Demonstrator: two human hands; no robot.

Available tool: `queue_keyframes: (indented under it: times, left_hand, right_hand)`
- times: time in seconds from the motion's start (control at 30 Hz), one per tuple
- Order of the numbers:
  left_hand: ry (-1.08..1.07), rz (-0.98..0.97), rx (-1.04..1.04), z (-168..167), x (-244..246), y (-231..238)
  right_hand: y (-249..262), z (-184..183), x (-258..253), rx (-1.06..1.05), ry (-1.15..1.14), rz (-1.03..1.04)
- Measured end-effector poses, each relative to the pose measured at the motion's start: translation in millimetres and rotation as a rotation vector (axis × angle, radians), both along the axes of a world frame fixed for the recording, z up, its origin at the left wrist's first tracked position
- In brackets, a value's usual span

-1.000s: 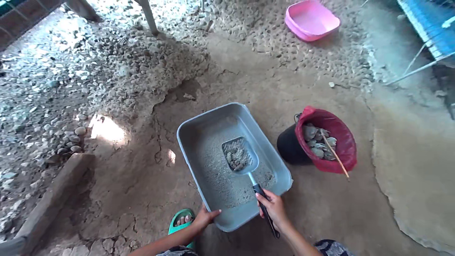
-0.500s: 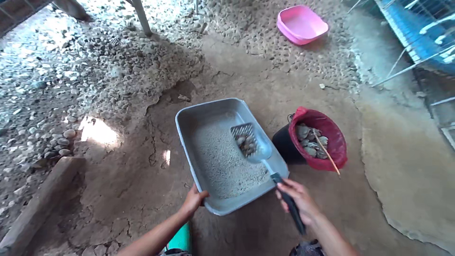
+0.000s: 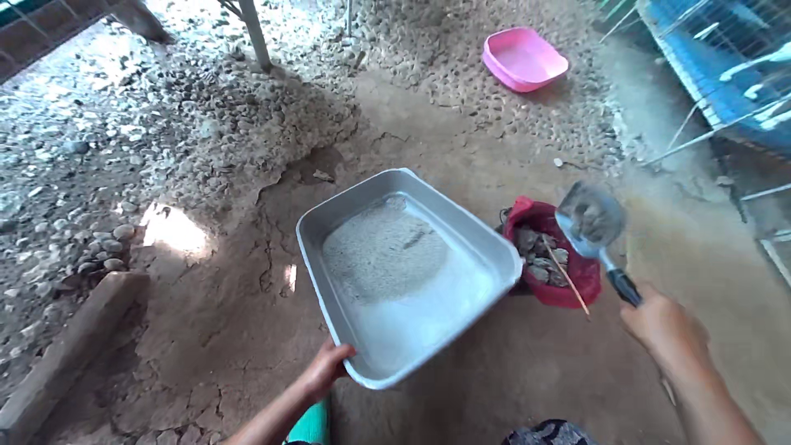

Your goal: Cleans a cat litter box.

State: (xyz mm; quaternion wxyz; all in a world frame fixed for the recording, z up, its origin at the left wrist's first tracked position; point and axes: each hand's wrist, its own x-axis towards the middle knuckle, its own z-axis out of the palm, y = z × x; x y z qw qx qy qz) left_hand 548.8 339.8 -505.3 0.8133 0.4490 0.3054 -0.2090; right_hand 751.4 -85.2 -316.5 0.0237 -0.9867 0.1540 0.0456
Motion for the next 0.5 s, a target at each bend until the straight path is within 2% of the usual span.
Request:
queue_keyframes:
  times: [0.1, 0.13, 0.2, 0.27, 0.33, 0.43, 0.5]
  left_hand:
    - [0.029, -0.140, 0.108, -48, -17, -22]
    - [0.039, -0.192, 0.120, -69, -23, -25]
    - [0.078, -0.253, 0.103, -104, -28, -22]
    - [0.113, -0.178, 0.117, -114, -16, -13]
    - [0.141, -0.035, 0.183, -111, 16, 4]
    - [0.060, 0.018, 0.303, -112, 70, 47]
    - [-0.049, 0.009, 0.355, -108, 78, 60]
  right_hand:
    - [-6, -24, -9, -0.266, 0.135, -0.033]
    - [-7, -29, -12, -0.287, 0.142, -0.052]
    - [-4, -32, -23, -0.202, 0.084, -0.055]
    - [6, -29, -43, 0.044, -0.030, 0.002]
    - [20, -35, -68, 0.347, -0.058, 0.065]
    - [51, -70, -102, 0.919, 0.114, -0.066]
    - [66, -99, -117, 1.146, 0.316, -0.226]
